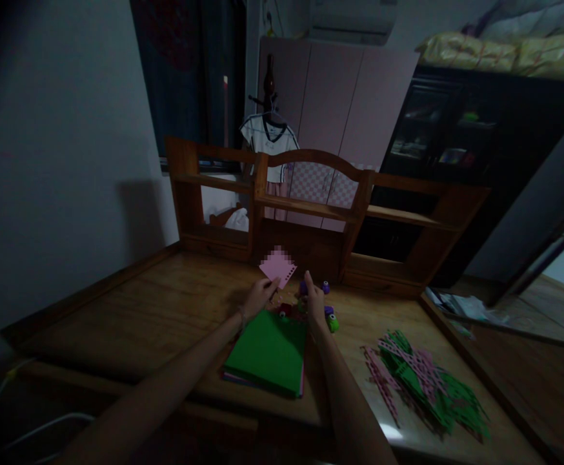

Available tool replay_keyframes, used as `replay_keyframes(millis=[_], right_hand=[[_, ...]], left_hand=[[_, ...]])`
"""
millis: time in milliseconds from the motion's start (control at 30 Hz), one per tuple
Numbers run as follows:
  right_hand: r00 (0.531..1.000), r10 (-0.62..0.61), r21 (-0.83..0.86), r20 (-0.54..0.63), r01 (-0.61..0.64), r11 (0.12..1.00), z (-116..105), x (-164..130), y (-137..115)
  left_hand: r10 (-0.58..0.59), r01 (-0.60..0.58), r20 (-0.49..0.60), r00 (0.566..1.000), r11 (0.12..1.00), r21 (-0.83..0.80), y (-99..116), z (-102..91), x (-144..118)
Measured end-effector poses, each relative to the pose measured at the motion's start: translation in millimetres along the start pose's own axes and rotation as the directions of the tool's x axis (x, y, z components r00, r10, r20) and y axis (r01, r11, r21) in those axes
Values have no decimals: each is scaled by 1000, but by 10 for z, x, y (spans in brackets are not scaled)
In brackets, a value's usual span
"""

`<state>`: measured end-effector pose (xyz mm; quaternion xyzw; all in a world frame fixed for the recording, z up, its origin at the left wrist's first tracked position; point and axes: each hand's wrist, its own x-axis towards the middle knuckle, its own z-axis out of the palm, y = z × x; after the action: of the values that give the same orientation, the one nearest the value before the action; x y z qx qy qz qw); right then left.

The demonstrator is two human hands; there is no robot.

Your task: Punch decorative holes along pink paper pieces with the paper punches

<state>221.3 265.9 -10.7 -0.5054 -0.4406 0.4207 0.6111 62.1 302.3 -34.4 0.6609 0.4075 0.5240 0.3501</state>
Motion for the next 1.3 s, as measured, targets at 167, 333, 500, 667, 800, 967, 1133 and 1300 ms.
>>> replay_keyframes(millis=[167, 333, 500, 667, 800, 967, 1133, 1300], right_hand=[[981, 87, 54, 176, -98, 994, 52, -65, 25], [967, 88, 64, 238, -106, 992, 65, -64, 60], [973, 63, 39, 221, -74, 997, 55, -31, 66], [976, 27, 3, 218, -28, 1000, 65, -37, 62], [981, 32, -28, 193, -27, 999, 72, -41, 54], [983, 24, -5, 184, -24, 1000, 74, -34, 63], [981, 20, 15, 195, -23, 1000, 63, -49, 66], [985, 1, -46, 173, 7, 999, 47, -57, 67]], left_hand=[[18, -18, 23, 1000, 1000, -5, 50, 16, -11], [29, -29, 35, 999, 999, -18, 76, 43, -17], [68, -67, 54, 996, 998, -23, 99, 45, -30], [51, -48, 80, 995, 998, -38, 111, 43, -40], [63, -60, 77, 995, 997, -38, 83, 46, -29], [68, -67, 77, 995, 998, -23, 54, 52, -18], [83, -85, 77, 994, 996, 27, 48, 50, -7], [97, -99, 83, 992, 995, 27, 35, 48, -6]])
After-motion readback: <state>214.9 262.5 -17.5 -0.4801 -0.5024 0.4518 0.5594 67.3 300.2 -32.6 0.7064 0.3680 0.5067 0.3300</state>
